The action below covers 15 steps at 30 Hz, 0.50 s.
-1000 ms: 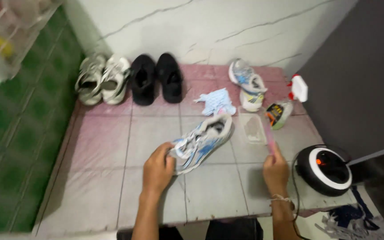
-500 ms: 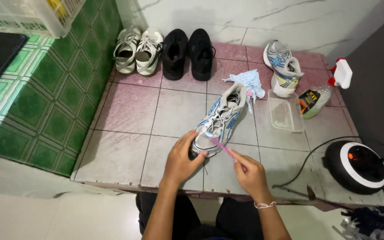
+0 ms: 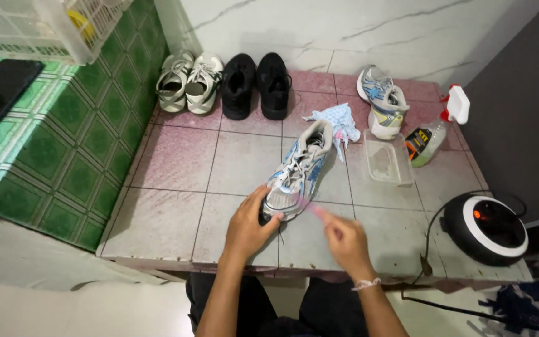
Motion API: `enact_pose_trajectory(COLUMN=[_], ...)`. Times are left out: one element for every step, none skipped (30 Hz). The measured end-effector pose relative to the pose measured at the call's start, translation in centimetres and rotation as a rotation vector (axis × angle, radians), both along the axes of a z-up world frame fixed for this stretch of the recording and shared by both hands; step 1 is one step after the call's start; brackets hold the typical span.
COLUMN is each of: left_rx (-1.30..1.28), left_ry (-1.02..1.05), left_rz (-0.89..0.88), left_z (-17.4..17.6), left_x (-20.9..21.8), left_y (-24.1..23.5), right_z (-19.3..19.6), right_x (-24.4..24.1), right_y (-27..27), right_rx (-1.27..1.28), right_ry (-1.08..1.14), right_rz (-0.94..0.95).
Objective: The person cleans a white and blue sneaker using a pink toothbrush. They scrub the upper mesh, the side logo, and the sole area while holding the shoe steady with their left hand. Other shoes and cleaning supplies are visible on the tiled floor nearby.
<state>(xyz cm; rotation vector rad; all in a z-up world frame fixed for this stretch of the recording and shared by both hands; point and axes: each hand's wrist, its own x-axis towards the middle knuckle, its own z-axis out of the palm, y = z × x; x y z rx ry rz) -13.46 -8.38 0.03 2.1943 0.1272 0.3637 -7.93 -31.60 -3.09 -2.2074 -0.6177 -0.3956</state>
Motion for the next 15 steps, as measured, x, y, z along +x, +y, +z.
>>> enact_pose_trajectory(left_rx=[-0.002, -0.016, -0.03, -0.031, -0.01, 0.012, 0.011, 0.014, 0.016, 0.015, 0.013, 0.011, 0.01, 0.029, 0.047], left_ry=[0.003, 0.029, 0.048, 0.045, 0.025, 0.004, 0.002, -0.01, -0.021, -0.021, -0.018, -0.015, -0.006, -0.043, -0.08], left_rz=[-0.003, -0.006, -0.006, -0.006, -0.004, -0.002, -0.002, 0.001, 0.004, 0.005, -0.001, -0.007, -0.009, -0.029, -0.047], left_z=[0.3, 0.7, 1.1, 0.9, 0.6, 0.4, 0.2, 0.0, -0.2, -0.3, -0.4, -0.5, -0.6, -0.7, -0.7], left_x=[-0.1, -0.2, -0.2, -0.1, -0.1, -0.1, 0.0, 0.0, 0.0, 0.2, 0.3, 0.4, 0.5, 0.5, 0.4], left_y=[-0.1, -0.2, -0.1, -0.1, -0.1, 0.0, 0.0, 0.0, 0.1, 0.1, 0.2, 0.3, 0.2, 0.1, 0.0], right_z=[-0.8, -1.7, -2.4, -1.3, -0.4, 0.6, -0.3, -1.1, -2.0, -1.6, -1.3, -1.1, -0.6, -0.1, 0.3], right_x=[0.4, 0.8, 1.6, 1.2, 0.7, 0.2, 0.6, 1.1, 1.5, 1.4, 1.2, 0.9, 1.0, 1.1, 1.1], right_y=[-0.3, -0.7, -0.9, -0.6, -0.4, -0.1, -0.4, -0.7, -0.9, -0.9, -0.7, -0.5, -0.5, -0.4, -0.3], right_rx=[-0.002, 0.048, 0.098, 0.097, 0.068, 0.038, 0.037, 0.046, 0.055, 0.054, 0.056, 0.059, 0.059, 0.049, 0.038], right_ry=[0.003, 0.012, 0.014, 0.012, 0.02, 0.029, 0.027, 0.013, 0.001, 0.001, 0.025, 0.049, 0.058, 0.008, -0.041], right_rz=[-0.003, 0.043, 0.092, 0.092, 0.107, 0.121, 0.122, 0.084, 0.046, 0.046, 0.107, 0.167, 0.164, 0.113, 0.064])
